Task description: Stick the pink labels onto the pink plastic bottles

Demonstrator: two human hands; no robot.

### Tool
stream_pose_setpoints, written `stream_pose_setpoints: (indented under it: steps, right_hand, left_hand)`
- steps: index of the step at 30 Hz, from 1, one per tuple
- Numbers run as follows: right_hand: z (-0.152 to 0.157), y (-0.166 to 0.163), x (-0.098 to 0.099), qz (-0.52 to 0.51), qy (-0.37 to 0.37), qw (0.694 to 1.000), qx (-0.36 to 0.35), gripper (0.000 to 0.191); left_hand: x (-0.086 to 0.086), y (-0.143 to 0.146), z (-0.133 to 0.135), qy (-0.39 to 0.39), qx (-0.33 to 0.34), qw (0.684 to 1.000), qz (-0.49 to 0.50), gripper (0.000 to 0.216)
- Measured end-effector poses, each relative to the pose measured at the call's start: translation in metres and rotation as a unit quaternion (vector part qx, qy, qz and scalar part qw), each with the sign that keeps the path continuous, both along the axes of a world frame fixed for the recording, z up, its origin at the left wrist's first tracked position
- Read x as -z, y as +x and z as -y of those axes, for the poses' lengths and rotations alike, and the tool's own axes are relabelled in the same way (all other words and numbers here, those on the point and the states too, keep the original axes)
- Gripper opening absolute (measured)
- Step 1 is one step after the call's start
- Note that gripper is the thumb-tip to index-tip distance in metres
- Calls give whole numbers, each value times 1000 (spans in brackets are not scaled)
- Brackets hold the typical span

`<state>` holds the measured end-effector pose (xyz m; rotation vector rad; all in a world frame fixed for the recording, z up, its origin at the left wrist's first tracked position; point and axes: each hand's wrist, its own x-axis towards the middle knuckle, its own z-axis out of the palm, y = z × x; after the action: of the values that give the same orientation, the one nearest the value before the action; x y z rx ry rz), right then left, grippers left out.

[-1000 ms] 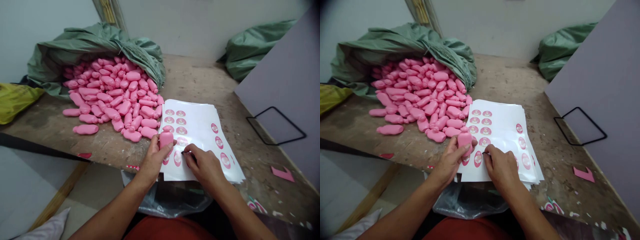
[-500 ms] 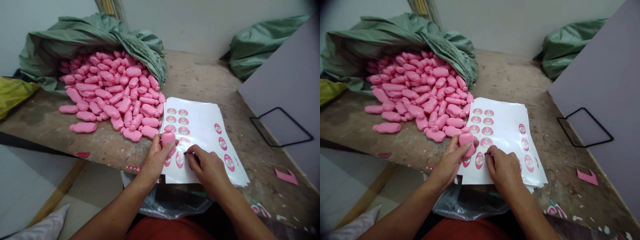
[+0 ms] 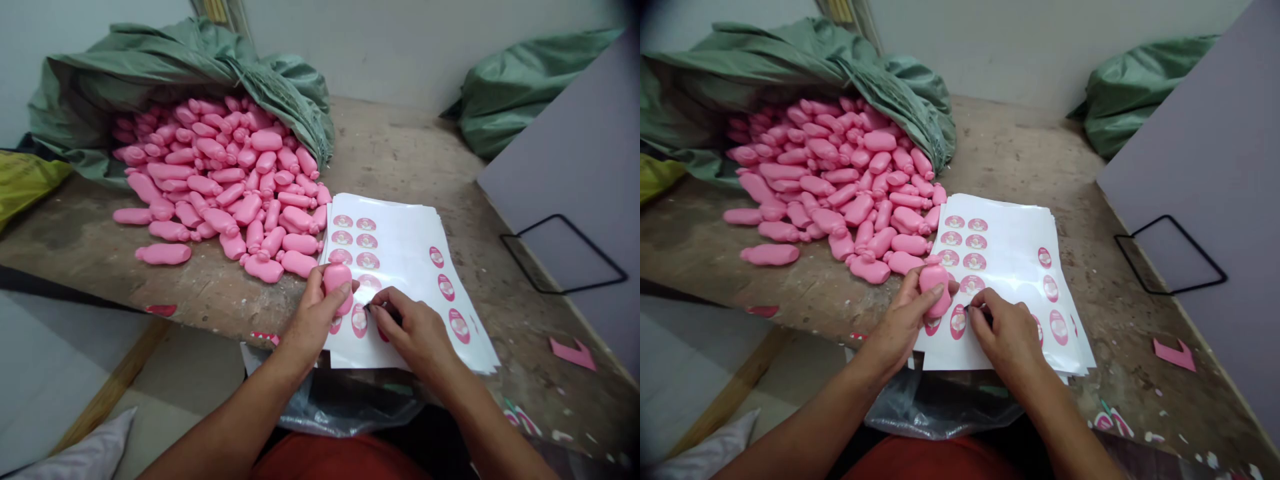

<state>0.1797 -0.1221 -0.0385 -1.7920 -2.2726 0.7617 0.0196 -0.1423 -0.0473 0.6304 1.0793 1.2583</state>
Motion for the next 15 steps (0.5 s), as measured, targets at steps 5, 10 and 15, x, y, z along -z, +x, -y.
stream_pose_setpoints:
  steps: [5,10,15]
  right_hand:
    - [5,2,-1,53,70,996,-9,14]
    - [5,-5,6,102,153,982,-42,17]
    - [-1,-8,6,105,151,983,-15,28]
  left_hand:
    - [-4,1,-2,-20,-42,998,38,26]
    - [-4,1,-3,-23,-53,997,60,23]
    - [-2,0,0,-6,-34,999,28,29]
